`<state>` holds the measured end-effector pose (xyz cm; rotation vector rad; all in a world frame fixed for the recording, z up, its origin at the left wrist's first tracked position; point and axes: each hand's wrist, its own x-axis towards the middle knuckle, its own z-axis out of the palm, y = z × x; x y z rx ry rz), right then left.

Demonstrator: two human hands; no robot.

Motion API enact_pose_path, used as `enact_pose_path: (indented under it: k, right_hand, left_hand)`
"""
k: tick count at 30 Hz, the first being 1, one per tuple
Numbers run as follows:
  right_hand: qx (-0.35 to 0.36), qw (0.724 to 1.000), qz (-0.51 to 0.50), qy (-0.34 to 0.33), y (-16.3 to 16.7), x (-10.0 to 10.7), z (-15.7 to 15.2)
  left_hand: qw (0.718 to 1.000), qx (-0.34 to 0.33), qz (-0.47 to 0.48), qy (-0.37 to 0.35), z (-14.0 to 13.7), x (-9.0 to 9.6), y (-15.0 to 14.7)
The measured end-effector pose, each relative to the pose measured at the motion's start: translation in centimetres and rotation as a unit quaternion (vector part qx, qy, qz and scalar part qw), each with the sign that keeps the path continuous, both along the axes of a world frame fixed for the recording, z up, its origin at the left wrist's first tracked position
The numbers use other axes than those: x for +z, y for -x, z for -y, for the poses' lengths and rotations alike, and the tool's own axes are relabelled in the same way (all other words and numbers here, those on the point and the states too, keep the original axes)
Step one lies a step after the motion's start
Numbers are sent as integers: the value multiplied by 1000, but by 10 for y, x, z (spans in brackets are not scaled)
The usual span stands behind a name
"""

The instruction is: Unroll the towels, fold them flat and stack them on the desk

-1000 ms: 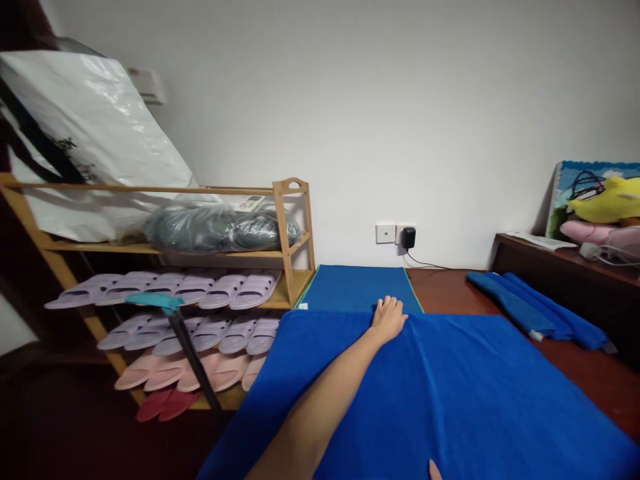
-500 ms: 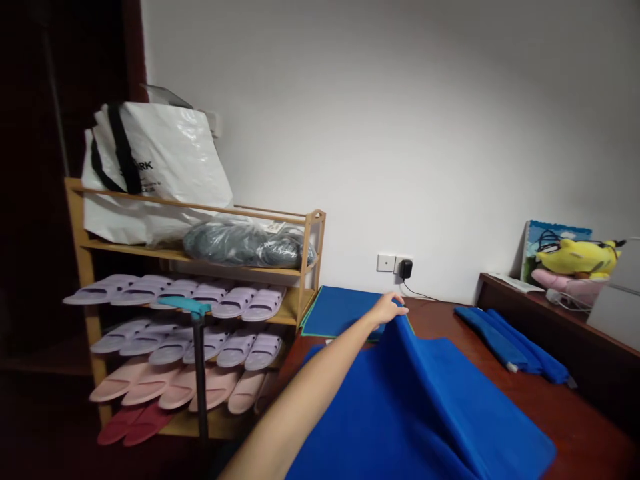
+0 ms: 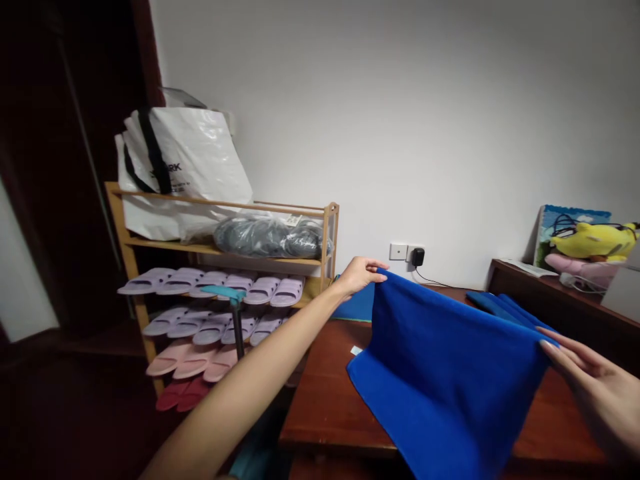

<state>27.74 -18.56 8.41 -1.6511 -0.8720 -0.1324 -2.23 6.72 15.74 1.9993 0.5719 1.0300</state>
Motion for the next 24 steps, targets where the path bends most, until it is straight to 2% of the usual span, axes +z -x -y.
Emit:
enact_pose_path:
  k: [2,4,11,15,17,20,22,24]
  right_hand:
    - [43,998,-50,4,10,17,-8]
    - [57,997,-55,-7,19,30,-16]
    - [57,997,54,-20,24,80,-34]
    - [16,992,123,-23,31,105,-36]
    - [-19,986,163,-6,36,110,-37]
    - [-49,980,190,7,40,111,-40]
    - [-46,981,191,1,43,110,-42]
    - [-33,981,193,-5,43,110,-43]
  left_hand:
    - [999,30,-13,-42,-2,4,12]
    - [994,57,-35,-90,-4,10,22]
    - [956,102,-123,-246,9,45,53]
    - [912,121,-189,-343,15,63,65]
    - [887,135,-212,-387,16,68,69]
    - [872,146,-219,-413,15,72,72]
    - [871,150,-214,-416,16,72,73]
    - [883,152,-195,-400,17,72,76]
